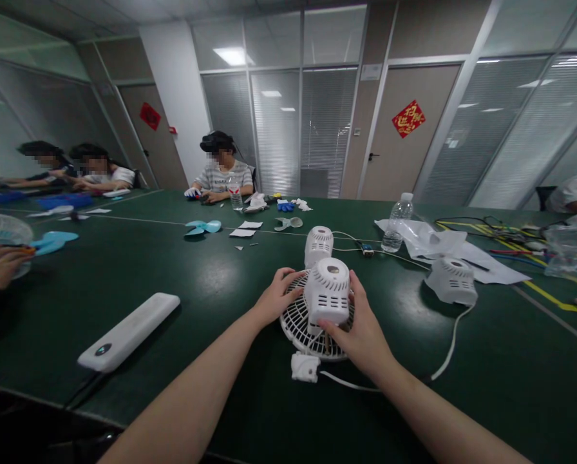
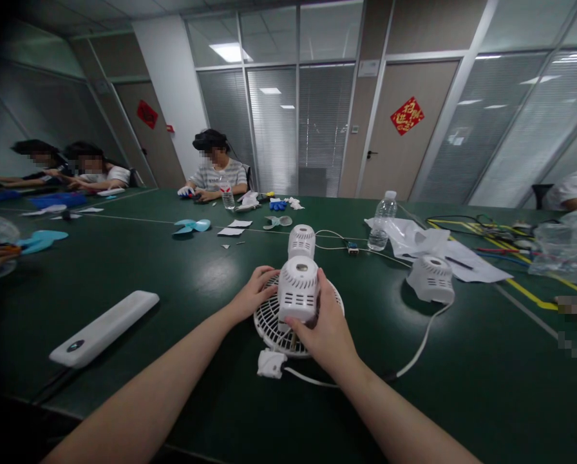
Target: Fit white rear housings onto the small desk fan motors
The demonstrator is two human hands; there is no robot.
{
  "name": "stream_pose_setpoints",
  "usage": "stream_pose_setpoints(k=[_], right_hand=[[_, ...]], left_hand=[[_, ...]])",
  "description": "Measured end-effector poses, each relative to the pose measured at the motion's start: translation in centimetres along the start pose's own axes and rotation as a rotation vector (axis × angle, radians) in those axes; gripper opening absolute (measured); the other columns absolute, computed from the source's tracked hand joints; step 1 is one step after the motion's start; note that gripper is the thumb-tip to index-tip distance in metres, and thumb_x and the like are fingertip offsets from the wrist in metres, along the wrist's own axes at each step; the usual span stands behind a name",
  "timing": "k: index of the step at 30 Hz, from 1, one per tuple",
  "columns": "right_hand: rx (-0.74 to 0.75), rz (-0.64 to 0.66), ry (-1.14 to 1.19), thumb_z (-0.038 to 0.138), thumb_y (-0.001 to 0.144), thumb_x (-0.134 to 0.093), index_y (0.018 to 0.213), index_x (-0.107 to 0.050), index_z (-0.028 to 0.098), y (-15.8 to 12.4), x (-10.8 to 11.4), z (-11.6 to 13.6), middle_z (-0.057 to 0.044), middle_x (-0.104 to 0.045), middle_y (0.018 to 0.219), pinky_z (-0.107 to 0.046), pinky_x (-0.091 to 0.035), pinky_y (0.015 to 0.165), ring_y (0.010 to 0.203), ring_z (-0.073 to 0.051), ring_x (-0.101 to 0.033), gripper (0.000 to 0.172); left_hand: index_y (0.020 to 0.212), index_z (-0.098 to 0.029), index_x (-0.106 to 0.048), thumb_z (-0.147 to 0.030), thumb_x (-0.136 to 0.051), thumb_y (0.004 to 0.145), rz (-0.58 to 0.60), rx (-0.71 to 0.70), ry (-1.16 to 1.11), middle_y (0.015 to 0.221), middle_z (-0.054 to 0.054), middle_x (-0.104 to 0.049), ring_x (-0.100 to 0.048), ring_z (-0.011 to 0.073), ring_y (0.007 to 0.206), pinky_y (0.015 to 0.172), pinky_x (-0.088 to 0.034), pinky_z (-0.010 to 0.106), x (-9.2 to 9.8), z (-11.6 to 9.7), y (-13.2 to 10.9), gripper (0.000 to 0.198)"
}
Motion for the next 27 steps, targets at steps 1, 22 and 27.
stream_pose_setpoints(k=[1, 22, 27], right_hand=[[-0.004, -0.002, -0.012, 0.044, 0.073, -0.072, 0.15, -0.001, 0.03, 0.0, 0.0, -0.1, -0.011, -0.033, 0.148, -0.057, -0.038, 0.104, 0.13, -0.034, -0.041, 0.105], [0.031, 0.022, 0.033, 0.041, 0.076, -0.071, 0.149, 0.003, 0.029, -0.3, -0.2, -0.6, -0.012, -0.027, 0.151, -0.055, -0.033, 0.108, 0.134, -0.032, -0.036, 0.105], [0.089, 0.162, 0.08, 0.035, 0.077, -0.07, 0.149, 0.002, 0.031, -0.1, 0.6, -1.1, -0.01, -0.022, 0.154, -0.054, -0.03, 0.11, 0.136, -0.03, -0.034, 0.102]], left_hand=[[0.131, -0.033, -0.049, -0.048, -0.05, 0.088, -0.003, 0.007, -0.001, 0.134, 0.004, -0.036, -0.046, 0.026, 0.122, 0.109, -0.036, 0.044, 0.0, 0.0, 0.0, 0.045], [0.147, -0.024, -0.019, -0.05, -0.078, 0.062, 0.147, -0.253, -0.041, 0.15, 0.014, -0.033, -0.035, 0.0353, 0.135, 0.111, -0.029, 0.053, 0.3, -7.1, -2.2, 0.107], [0.148, -0.026, -0.016, -0.044, -0.08, 0.06, 0.187, -0.221, -0.073, 0.15, 0.014, -0.032, -0.034, 0.0366, 0.135, 0.11, -0.028, 0.057, 0.4, -6.9, -2.2, 0.11]])
Point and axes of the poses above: each hand's wrist, its own y-axis towards the middle knuckle, its own x-axis out of the back of the hand, z = x × y, the point moved 6 cm from there along y, towards the middle knuckle
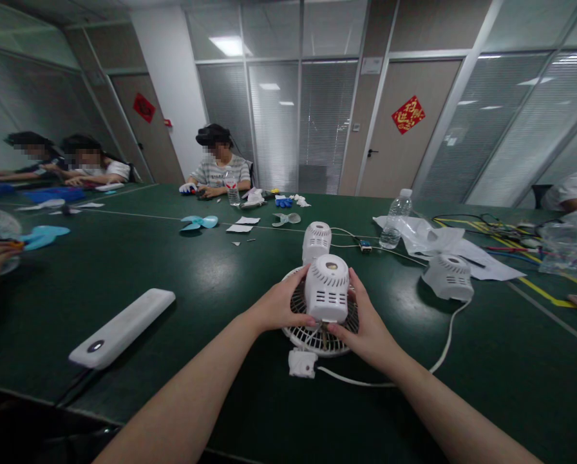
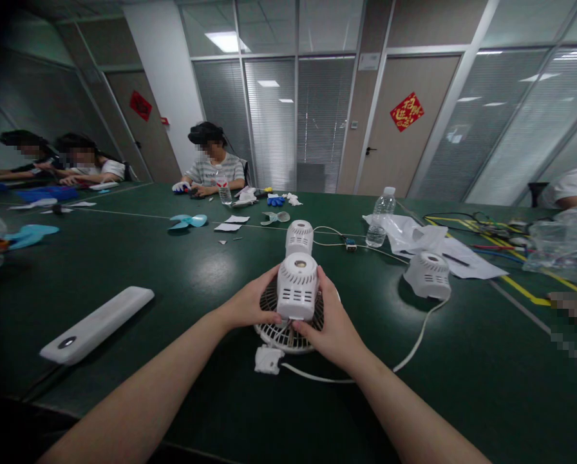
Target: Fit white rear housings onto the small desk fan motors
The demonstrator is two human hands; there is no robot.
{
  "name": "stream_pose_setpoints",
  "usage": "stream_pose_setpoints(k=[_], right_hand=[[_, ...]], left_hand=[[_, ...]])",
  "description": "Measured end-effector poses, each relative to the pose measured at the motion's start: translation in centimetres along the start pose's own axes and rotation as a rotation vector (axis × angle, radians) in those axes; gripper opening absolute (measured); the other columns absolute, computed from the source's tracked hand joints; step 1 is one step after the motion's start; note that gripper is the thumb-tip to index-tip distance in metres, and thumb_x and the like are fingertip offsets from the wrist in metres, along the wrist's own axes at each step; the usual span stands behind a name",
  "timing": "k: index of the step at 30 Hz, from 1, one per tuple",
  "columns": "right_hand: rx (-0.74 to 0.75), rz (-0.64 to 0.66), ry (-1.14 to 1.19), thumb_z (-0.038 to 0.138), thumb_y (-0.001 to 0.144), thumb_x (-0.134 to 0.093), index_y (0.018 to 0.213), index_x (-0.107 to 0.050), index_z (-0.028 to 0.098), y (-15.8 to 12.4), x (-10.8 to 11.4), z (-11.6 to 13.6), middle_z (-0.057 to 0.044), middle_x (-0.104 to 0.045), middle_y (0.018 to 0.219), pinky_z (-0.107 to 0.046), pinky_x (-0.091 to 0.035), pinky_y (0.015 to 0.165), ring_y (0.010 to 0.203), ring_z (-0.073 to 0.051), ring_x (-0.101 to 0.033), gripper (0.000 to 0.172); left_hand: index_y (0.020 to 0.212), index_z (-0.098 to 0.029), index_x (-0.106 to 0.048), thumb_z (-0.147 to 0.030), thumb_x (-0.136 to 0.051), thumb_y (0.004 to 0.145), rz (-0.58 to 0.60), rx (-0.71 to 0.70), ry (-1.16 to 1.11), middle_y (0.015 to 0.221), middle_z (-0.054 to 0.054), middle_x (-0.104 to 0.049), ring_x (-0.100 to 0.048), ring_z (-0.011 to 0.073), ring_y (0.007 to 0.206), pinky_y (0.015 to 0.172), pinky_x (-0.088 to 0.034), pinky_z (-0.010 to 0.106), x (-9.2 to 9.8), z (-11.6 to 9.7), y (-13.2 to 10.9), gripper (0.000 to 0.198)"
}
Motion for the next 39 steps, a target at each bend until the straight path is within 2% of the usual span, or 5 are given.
stream_pose_setpoints(k=[3, 8, 16, 30, 39], right_hand=[[-0.003, 0.074, 0.029, 0.029, 0.074, -0.073, 0.149, 0.005, 0.032, 0.3, 0.7, -0.3, -0.009, -0.02, 0.155, -0.053, -0.029, 0.111, 0.136, -0.029, -0.033, 0.108], [-0.073, 0.157, 0.048, 0.025, 0.072, -0.075, 0.149, 0.009, 0.03, 0.8, 1.1, -0.6, -0.01, -0.034, 0.149, -0.053, -0.03, 0.111, 0.135, -0.028, -0.036, 0.114], [-0.098, 0.156, 0.085, 0.026, 0.071, -0.076, 0.15, 0.004, 0.029, 0.8, 1.3, -0.7, -0.011, -0.039, 0.146, -0.055, -0.031, 0.11, 0.133, -0.029, -0.039, 0.112], [-0.086, 0.193, 0.057, 0.024, 0.076, -0.071, 0.149, 0.006, 0.03, 0.9, 1.5, -1.0, -0.011, -0.042, 0.144, -0.053, -0.033, 0.109, 0.13, -0.028, -0.044, 0.106], [-0.106, 0.191, 0.071, 0.024, 0.08, -0.067, 0.149, 0.006, 0.029, 1.0, 1.5, -1.4, -0.011, -0.038, 0.146, -0.052, -0.029, 0.111, 0.133, -0.027, -0.04, 0.1]], left_hand=[[0.149, -0.026, -0.013, -0.044, -0.079, 0.06, 0.024, 0.033, 0.004, 0.151, 0.015, -0.03, -0.034, 0.0379, 0.135, 0.109, -0.028, 0.06, 0.0, -0.1, -0.1, 0.112], [0.149, -0.026, -0.012, -0.044, -0.08, 0.06, 0.021, 0.053, 0.014, 0.152, 0.015, -0.028, -0.033, 0.0386, 0.136, 0.109, -0.027, 0.061, 0.1, -0.4, -0.2, 0.113], [0.145, -0.025, -0.026, -0.039, -0.076, 0.066, 0.044, 0.071, -0.075, 0.148, 0.012, -0.036, -0.037, 0.0348, 0.133, 0.109, -0.031, 0.056, 0.0, -0.2, 0.1, 0.094], [0.145, -0.027, -0.021, -0.04, -0.075, 0.066, 0.101, 0.109, -0.049, 0.149, 0.011, -0.034, -0.035, 0.0342, 0.134, 0.11, -0.028, 0.056, 0.0, -0.8, 0.2, 0.096], [0.144, -0.025, -0.025, -0.045, -0.072, 0.067, 0.047, 0.122, 0.047, 0.147, 0.012, -0.038, -0.039, 0.035, 0.131, 0.108, -0.03, 0.056, -0.1, -0.6, 0.3, 0.093]])
Point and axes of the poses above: each hand's wrist, its own y-axis towards the middle knuckle, its own x-axis out of the back of the hand, z = x × y, the point moved 6 cm from there along y, towards the middle knuckle
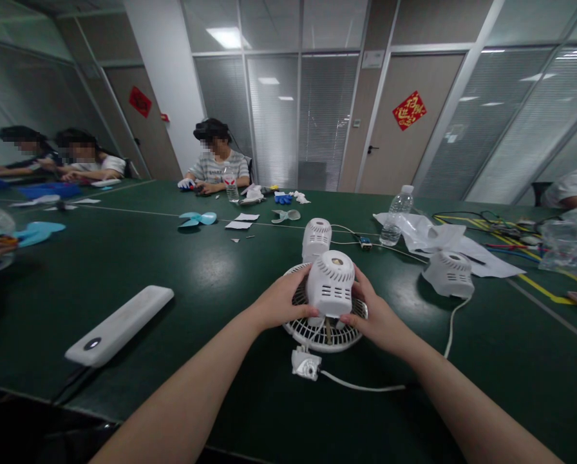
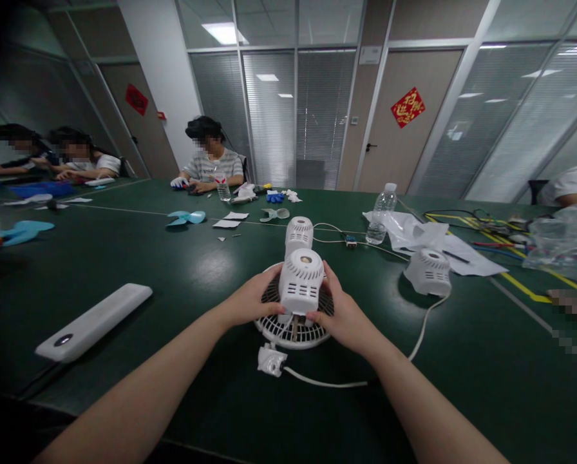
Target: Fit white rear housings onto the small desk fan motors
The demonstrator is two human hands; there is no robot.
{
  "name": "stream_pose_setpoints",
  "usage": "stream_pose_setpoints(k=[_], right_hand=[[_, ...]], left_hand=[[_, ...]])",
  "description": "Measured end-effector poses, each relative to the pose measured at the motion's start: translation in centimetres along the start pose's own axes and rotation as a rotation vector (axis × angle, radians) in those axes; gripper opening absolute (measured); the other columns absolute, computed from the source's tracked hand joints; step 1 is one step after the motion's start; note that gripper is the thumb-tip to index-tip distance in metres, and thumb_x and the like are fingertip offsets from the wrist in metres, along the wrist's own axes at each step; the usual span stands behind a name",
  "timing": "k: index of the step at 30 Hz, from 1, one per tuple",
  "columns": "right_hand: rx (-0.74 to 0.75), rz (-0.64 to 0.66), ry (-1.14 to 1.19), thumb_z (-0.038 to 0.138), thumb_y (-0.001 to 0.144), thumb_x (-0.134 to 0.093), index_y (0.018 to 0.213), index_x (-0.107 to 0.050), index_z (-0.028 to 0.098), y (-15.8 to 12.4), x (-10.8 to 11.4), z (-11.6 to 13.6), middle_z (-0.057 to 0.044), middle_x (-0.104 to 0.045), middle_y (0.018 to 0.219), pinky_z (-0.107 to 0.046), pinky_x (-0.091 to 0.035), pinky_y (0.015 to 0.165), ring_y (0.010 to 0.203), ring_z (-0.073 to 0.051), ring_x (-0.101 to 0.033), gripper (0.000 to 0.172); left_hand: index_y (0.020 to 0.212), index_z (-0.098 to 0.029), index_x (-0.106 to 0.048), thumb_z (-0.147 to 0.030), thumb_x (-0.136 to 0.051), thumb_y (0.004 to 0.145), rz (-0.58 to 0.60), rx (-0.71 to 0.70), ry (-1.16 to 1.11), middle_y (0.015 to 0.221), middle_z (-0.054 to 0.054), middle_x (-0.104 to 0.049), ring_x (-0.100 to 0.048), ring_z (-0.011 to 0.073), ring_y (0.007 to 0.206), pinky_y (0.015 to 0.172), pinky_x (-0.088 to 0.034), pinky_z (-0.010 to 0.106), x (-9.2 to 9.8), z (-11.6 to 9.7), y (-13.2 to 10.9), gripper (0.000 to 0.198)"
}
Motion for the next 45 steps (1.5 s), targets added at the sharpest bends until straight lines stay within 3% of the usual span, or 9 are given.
stream_pose_setpoints(k=[10, 22, 29, 36, 45], right_hand=[[0.001, 0.019, 0.034, 0.024, 0.078, -0.069, 0.149, 0.003, 0.029, 0.0, 0.0, -0.2, -0.011, -0.034, 0.149, -0.052, -0.026, 0.113, 0.136, -0.026, -0.035, 0.101], [-0.036, 0.035, 0.061, 0.022, 0.072, -0.076, 0.147, -0.007, 0.029, 0.0, 0.5, 0.3, -0.012, -0.044, 0.141, -0.05, -0.034, 0.109, 0.13, -0.027, -0.044, 0.102], [-0.033, 0.049, 0.04, 0.026, 0.073, -0.075, 0.148, -0.004, 0.03, -0.1, 0.5, 0.4, -0.012, -0.042, 0.143, -0.053, -0.03, 0.111, 0.132, -0.028, -0.041, 0.104], [0.038, 0.052, 0.011, 0.034, 0.078, -0.072, 0.149, 0.003, 0.029, 0.0, 0.5, 0.3, -0.013, -0.042, 0.143, -0.056, -0.029, 0.111, 0.13, -0.029, -0.043, 0.103], [0.035, 0.045, -0.036, 0.028, 0.078, -0.071, 0.15, 0.003, 0.029, 0.0, 0.5, 0.6, -0.013, -0.046, 0.14, -0.054, -0.034, 0.108, 0.127, -0.029, -0.047, 0.103]], left_hand=[[0.144, -0.027, -0.023, -0.044, -0.073, 0.067, 0.025, 0.022, -0.043, 0.147, 0.011, -0.038, -0.039, 0.0345, 0.131, 0.106, -0.032, 0.057, 0.1, -0.4, -0.1, 0.093], [0.142, -0.024, -0.025, -0.045, -0.077, 0.063, 0.079, 0.046, -0.088, 0.146, 0.014, -0.036, -0.038, 0.0355, 0.131, 0.107, -0.03, 0.058, -0.2, 0.3, -0.2, 0.097], [0.143, -0.025, -0.023, -0.042, -0.077, 0.062, 0.094, 0.006, -0.111, 0.152, 0.013, -0.023, -0.028, 0.0363, 0.136, 0.11, -0.026, 0.058, 0.0, -0.2, -0.3, 0.099], [0.143, -0.026, -0.024, -0.041, -0.077, 0.062, 0.131, 0.026, -0.109, 0.149, 0.012, -0.031, -0.033, 0.035, 0.134, 0.11, -0.027, 0.058, 0.2, -0.4, -0.4, 0.098], [0.143, -0.027, -0.025, -0.04, -0.077, 0.061, 0.12, -0.002, -0.096, 0.148, 0.011, -0.034, -0.035, 0.0339, 0.134, 0.11, -0.028, 0.055, 0.4, -0.3, -0.3, 0.098]])
Point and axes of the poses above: each hand's wrist, its own y-axis towards the middle knuckle, its own x-axis out of the back of the hand, z = x × y, the point moved 6 cm from there along y, towards the middle knuckle
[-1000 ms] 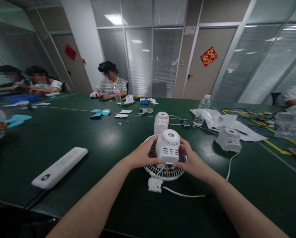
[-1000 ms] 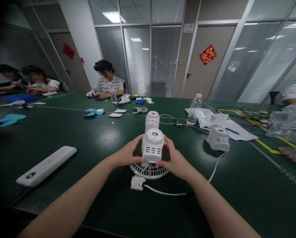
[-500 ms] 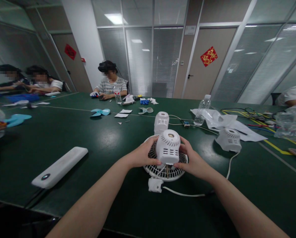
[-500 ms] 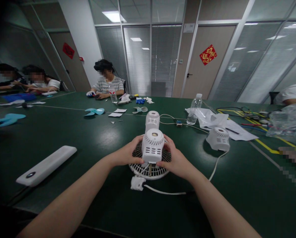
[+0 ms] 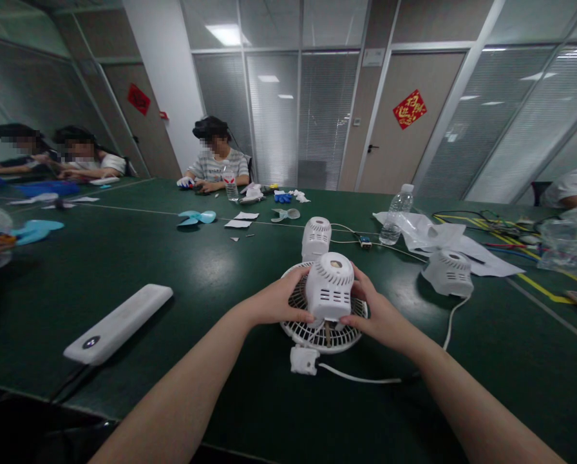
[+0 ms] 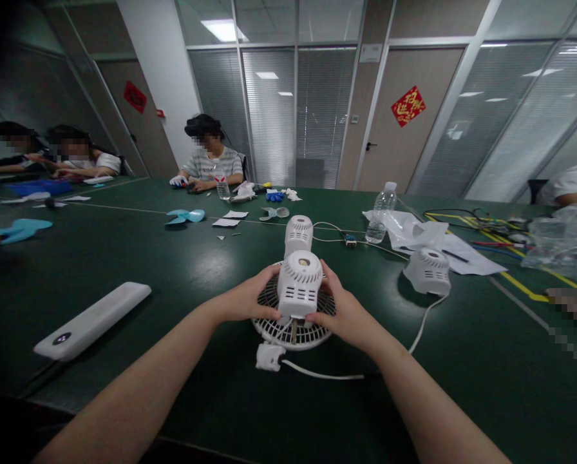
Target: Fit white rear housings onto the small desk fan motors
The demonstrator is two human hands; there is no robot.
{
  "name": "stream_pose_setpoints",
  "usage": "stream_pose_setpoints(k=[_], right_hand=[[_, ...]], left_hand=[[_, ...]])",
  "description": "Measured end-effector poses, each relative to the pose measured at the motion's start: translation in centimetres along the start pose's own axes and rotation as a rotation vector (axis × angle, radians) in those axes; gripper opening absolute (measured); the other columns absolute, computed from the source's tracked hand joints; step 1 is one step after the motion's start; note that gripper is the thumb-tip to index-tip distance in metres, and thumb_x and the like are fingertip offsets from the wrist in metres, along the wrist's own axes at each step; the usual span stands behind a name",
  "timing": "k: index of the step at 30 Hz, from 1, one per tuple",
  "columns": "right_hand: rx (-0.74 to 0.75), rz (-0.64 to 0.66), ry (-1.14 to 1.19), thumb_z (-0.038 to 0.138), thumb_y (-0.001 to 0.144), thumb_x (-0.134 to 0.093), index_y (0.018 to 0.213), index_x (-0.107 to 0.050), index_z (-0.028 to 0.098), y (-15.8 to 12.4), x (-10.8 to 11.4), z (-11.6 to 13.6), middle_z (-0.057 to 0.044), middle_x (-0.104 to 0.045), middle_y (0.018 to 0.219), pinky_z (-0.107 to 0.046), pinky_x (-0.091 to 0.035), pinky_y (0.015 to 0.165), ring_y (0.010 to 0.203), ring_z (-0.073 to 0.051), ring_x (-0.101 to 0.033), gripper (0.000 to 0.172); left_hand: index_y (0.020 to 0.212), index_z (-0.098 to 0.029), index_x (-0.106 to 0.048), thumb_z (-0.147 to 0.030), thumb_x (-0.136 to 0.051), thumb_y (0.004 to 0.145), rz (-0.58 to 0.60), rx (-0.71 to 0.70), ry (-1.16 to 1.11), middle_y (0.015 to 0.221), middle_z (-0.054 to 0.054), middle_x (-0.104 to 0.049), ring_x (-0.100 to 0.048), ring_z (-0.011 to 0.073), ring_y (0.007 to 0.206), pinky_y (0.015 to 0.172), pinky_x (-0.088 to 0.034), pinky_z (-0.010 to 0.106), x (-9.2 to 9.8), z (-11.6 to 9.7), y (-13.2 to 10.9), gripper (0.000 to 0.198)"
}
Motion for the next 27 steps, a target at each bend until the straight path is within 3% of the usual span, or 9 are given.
stream_pose_setpoints(k=[6, 17, 27], right_hand=[[-0.001, -0.026, -0.049, 0.037, 0.08, -0.068, 0.15, 0.002, 0.028, -0.16, -0.14, -0.32, -0.013, -0.044, 0.142, -0.055, -0.033, 0.108, 0.128, -0.029, -0.046, 0.099], [-0.022, -0.05, -0.082, 0.032, 0.075, -0.073, 0.149, 0.01, 0.029, -0.12, -0.49, -0.11, -0.013, -0.042, 0.143, -0.058, -0.034, 0.107, 0.128, -0.032, -0.045, 0.111], [-0.042, -0.047, -0.097, 0.033, 0.078, -0.07, 0.149, 0.009, 0.029, -0.22, -0.51, 0.36, -0.011, -0.041, 0.145, -0.057, -0.031, 0.109, 0.131, -0.031, -0.042, 0.107]], left_hand=[[0.138, -0.026, -0.036, -0.039, -0.071, 0.069, -0.042, 0.031, 0.023, 0.142, 0.01, -0.044, -0.043, 0.031, 0.128, 0.106, -0.034, 0.053, 0.2, 0.8, 0.34, 0.078], [0.136, -0.028, -0.036, -0.04, -0.072, 0.064, -0.098, 0.08, 0.197, 0.142, 0.008, -0.044, -0.048, 0.0365, 0.122, 0.1, -0.038, 0.056, 0.24, 0.52, 0.32, 0.082], [0.135, -0.028, -0.035, -0.042, -0.071, 0.065, -0.076, 0.099, 0.218, 0.14, 0.009, -0.046, -0.05, 0.0364, 0.119, 0.097, -0.039, 0.057, 0.19, 0.42, 0.2, 0.08]])
Point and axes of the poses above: each hand's wrist, its own y-axis towards the middle knuckle, its own x-axis out of the back of the hand, z = x × y, the point moved 6 cm from there along y, towards the middle knuckle
